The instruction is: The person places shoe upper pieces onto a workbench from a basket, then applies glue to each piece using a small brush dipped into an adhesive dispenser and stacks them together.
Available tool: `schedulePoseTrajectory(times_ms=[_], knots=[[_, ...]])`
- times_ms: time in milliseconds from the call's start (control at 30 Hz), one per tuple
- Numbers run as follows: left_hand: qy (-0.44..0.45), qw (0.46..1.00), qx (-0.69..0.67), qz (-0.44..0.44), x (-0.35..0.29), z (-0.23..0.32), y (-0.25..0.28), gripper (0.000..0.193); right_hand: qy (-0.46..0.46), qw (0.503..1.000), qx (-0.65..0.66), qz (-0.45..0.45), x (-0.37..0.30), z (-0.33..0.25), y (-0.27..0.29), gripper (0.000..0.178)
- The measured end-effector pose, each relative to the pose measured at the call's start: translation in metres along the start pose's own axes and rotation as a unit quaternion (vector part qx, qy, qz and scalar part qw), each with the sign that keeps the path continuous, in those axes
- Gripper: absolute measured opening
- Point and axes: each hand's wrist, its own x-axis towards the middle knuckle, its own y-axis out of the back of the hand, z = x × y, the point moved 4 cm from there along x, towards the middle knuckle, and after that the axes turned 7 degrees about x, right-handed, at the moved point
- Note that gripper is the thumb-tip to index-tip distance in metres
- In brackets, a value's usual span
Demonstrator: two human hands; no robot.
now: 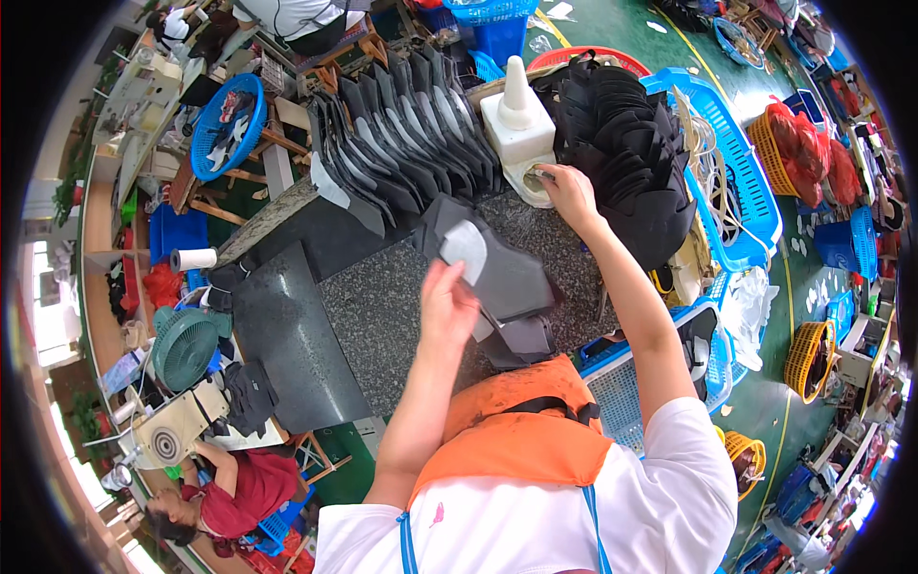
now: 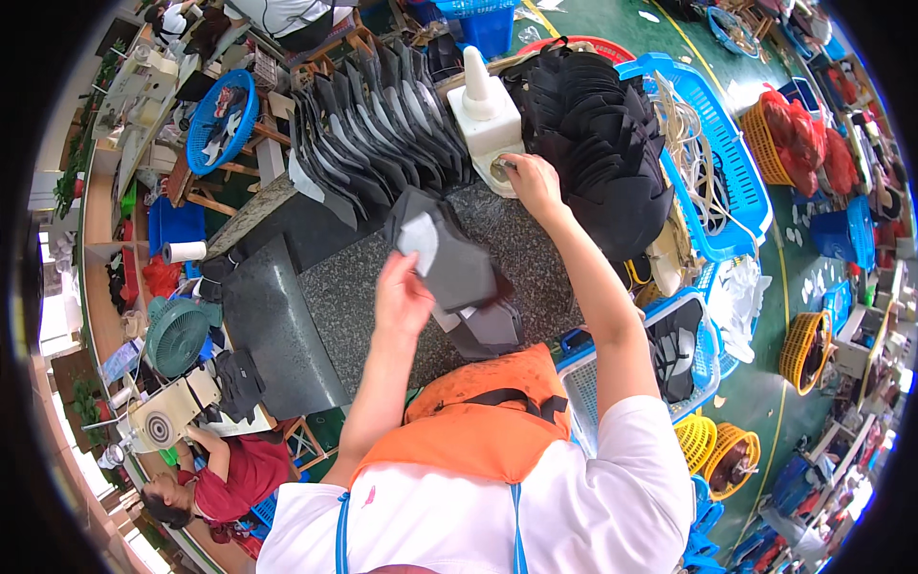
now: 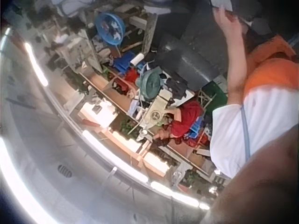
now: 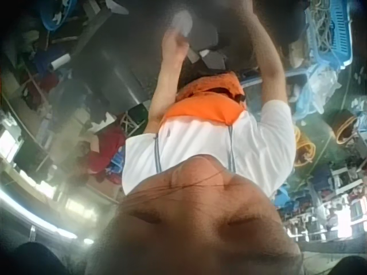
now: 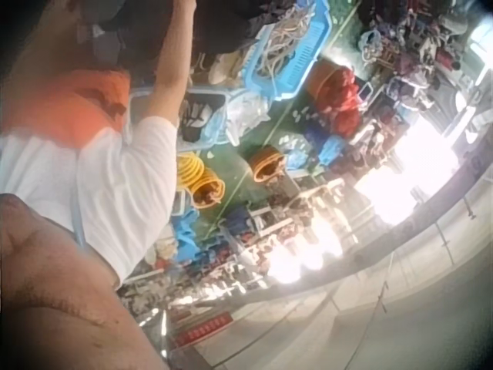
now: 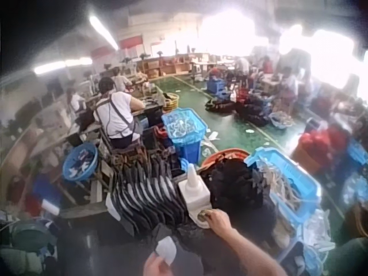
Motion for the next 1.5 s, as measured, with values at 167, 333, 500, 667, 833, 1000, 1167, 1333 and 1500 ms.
schedulePoseTrajectory(times_ms=[167, 333, 500, 667, 833, 1000, 1167, 1333, 1500], knots=[[0.005, 0.99, 0.117, 0.078, -0.031, -0.017, 0.015, 0.041, -0.044, 0.994, -0.095, 0.037, -0.024, -0.014, 0.026, 0.022], [0.097, 0.986, 0.126, 0.046, -0.035, -0.057, 0.055, 0.033, -0.305, 0.821, 0.435, -0.21, -0.06, -0.044, -0.002, 0.023], [0.133, 0.975, 0.164, 0.07, -0.03, -0.069, 0.081, 0.024, 0.03, 0.966, 0.215, -0.143, -0.031, -0.088, -0.051, 0.027], [0.106, 0.976, 0.171, 0.088, -0.026, -0.076, 0.097, 0.023, 0.016, 0.905, 0.327, -0.27, -0.067, -0.068, -0.028, 0.021], [0.119, 0.982, 0.142, 0.037, -0.017, -0.084, 0.11, 0.021, -0.045, 0.884, 0.311, -0.345, -0.119, -0.047, 0.005, 0.024], [0.111, 0.982, 0.14, 0.055, -0.02, -0.083, 0.117, 0.021, -0.091, 0.852, 0.232, -0.46, -0.141, -0.045, -0.008, 0.027], [0.113, 0.987, 0.112, 0.019, -0.021, -0.078, 0.115, 0.022, -0.009, 0.883, 0.243, -0.402, -0.13, -0.071, 0.0, 0.022], [0.117, 0.99, 0.078, -0.022, -0.027, -0.077, 0.111, 0.026, 0.0, 0.927, 0.215, -0.308, -0.074, -0.113, -0.039, 0.016], [0.113, 0.987, 0.115, 0.007, -0.037, -0.052, 0.099, 0.028, -0.003, 0.984, 0.046, -0.171, -0.014, -0.121, -0.084, 0.017]])
